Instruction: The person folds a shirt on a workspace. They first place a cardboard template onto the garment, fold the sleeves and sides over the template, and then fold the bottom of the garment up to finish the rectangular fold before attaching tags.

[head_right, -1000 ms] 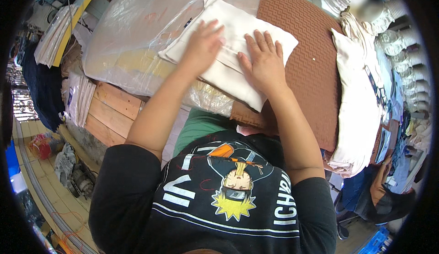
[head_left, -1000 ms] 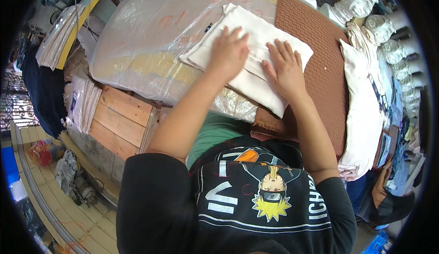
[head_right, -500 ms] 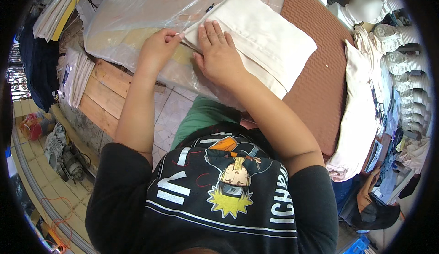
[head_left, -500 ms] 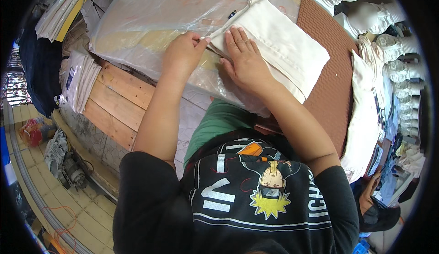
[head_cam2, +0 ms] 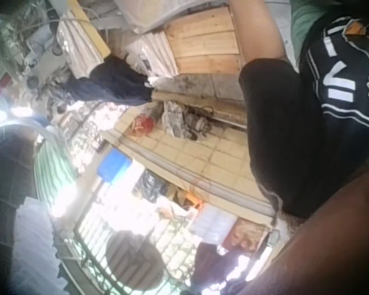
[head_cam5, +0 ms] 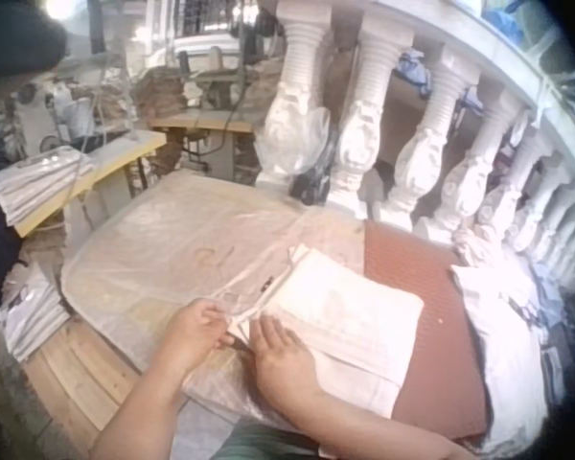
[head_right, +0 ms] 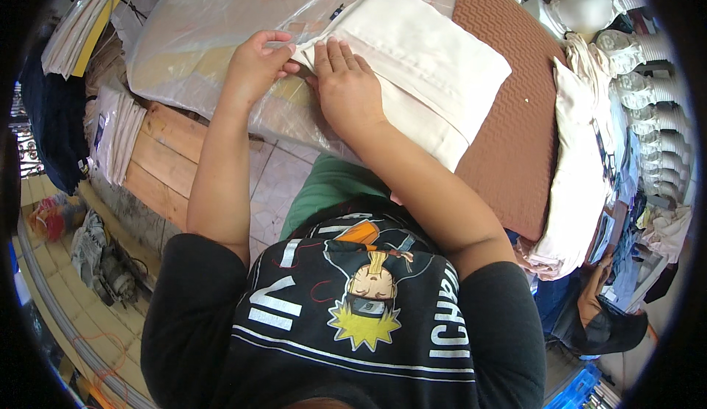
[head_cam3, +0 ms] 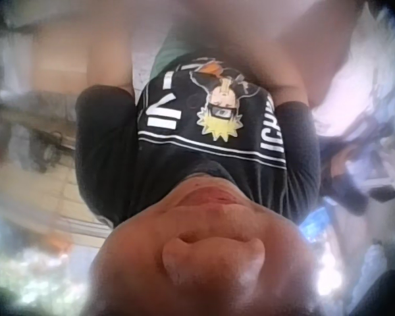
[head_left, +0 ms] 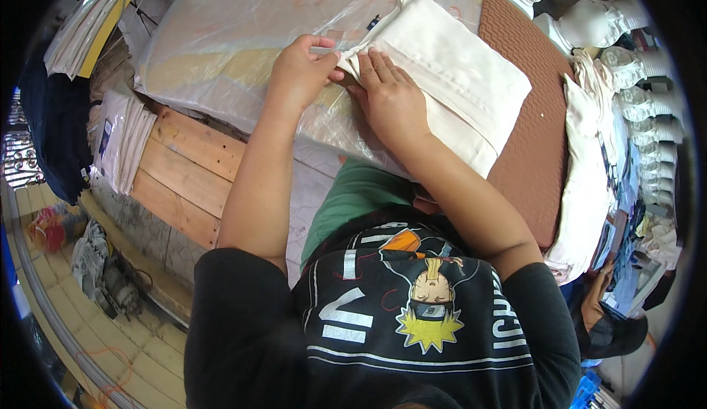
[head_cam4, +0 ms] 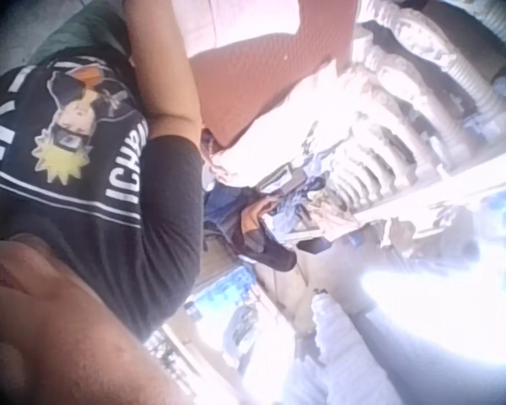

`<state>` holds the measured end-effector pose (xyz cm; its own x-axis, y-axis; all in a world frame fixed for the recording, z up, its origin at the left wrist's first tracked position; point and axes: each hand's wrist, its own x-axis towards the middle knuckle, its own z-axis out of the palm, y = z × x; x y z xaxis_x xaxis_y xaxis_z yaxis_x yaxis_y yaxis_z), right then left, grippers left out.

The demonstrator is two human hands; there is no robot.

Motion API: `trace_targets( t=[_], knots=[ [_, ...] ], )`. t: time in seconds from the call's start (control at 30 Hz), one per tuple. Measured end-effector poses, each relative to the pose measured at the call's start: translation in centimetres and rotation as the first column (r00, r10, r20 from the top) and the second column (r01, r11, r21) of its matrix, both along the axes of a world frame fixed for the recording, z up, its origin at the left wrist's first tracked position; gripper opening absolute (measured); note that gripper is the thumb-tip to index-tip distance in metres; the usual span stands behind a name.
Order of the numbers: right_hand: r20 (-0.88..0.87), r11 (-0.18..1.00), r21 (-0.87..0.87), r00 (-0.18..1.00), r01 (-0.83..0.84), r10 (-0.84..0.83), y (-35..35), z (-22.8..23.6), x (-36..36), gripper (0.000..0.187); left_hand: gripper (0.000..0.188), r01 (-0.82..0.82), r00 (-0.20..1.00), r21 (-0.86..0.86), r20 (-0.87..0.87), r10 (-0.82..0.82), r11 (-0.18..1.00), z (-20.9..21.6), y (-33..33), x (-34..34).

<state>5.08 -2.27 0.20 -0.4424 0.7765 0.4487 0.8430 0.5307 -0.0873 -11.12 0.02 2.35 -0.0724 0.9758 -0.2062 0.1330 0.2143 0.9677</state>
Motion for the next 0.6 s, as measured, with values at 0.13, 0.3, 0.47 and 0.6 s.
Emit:
trace_targets(
  t=[0.13,0.3,0.47,0.6],
  knots=[
    [-0.011,1.000,-0.010,1.000,-0.006,0.006,0.3,0.2,0.1,0.039,0.027,0.019,0.998,0.010,0.053,-0.020,1.000,-0.1,-0.2,-0.2],
    [-0.037,0.996,-0.060,0.997,-0.069,0.067,-0.6,1.1,0.6,0.037,0.029,0.191,0.902,0.319,-0.431,-0.037,0.928,0.3,3.4,-1.1],
    [-0.070,0.989,-0.097,0.992,-0.113,0.107,-1.3,1.9,0.9,0.037,0.049,0.709,0.407,0.388,-0.907,0.108,0.588,-0.2,9.8,0.6],
    [-0.245,0.937,-0.325,0.968,-0.126,0.046,-1.9,4.3,2.0,0.036,0.058,0.814,0.228,0.198,-0.974,0.012,0.546,-0.2,11.2,1.0]
  ],
)
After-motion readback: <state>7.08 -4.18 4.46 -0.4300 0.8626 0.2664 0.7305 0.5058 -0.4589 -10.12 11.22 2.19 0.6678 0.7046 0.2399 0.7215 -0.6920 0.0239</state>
